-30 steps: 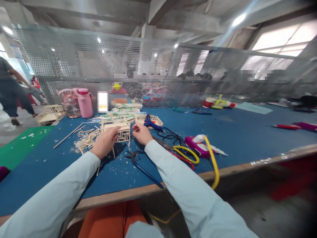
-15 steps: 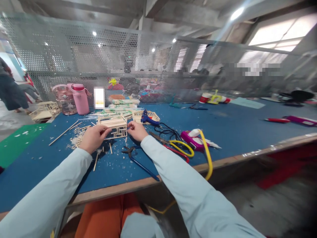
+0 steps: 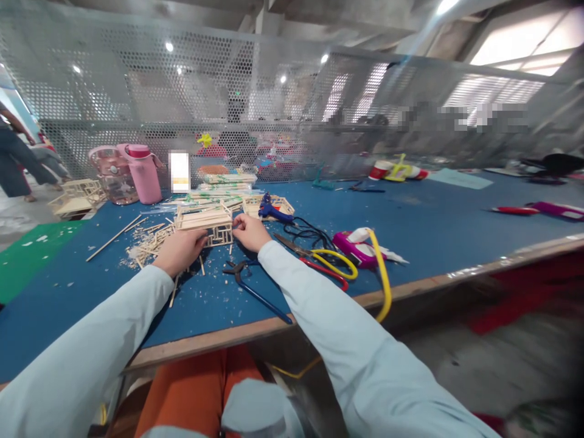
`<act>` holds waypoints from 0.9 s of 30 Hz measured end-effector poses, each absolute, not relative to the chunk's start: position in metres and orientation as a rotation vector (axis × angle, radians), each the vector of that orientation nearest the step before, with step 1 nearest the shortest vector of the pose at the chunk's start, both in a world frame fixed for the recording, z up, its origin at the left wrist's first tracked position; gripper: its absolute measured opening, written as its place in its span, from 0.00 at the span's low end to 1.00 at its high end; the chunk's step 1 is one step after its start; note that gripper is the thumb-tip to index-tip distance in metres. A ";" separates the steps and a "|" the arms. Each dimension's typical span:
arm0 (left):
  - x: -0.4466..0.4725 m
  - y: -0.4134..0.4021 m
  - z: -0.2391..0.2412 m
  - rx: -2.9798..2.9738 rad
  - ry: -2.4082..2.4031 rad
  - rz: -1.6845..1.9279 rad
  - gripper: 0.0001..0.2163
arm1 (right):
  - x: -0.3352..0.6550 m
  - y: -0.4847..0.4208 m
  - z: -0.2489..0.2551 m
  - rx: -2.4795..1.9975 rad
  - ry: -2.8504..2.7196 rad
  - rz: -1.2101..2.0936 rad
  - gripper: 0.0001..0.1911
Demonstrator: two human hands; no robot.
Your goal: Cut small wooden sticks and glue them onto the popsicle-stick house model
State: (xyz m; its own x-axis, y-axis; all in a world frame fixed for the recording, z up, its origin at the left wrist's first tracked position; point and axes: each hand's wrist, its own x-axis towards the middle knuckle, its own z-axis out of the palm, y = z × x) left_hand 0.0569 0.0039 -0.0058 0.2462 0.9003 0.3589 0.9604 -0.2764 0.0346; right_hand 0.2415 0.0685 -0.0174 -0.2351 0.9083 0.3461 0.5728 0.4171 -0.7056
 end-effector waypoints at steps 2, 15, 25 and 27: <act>0.056 0.005 -0.006 -2.323 -1.760 -0.450 0.15 | 0.241 0.068 -0.016 -1.268 -1.936 0.567 0.05; 0.055 0.006 -0.007 -2.331 -1.699 -0.393 0.16 | 0.240 0.066 -0.017 -1.294 -1.973 0.584 0.06; 0.058 0.004 -0.005 -2.291 -1.678 -0.315 0.16 | 0.240 0.066 -0.016 -1.325 -1.976 0.555 0.07; 0.057 0.002 -0.004 -2.281 -1.696 -0.352 0.15 | 0.242 0.064 -0.014 -1.346 -1.938 0.491 0.08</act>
State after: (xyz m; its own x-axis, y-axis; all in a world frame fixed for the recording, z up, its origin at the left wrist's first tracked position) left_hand 0.0573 0.0017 -0.0037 0.2825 0.8914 0.3543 0.9588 -0.2739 -0.0753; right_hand 0.2416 0.0637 -0.0137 -0.1998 0.9194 0.3389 0.6472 0.3835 -0.6588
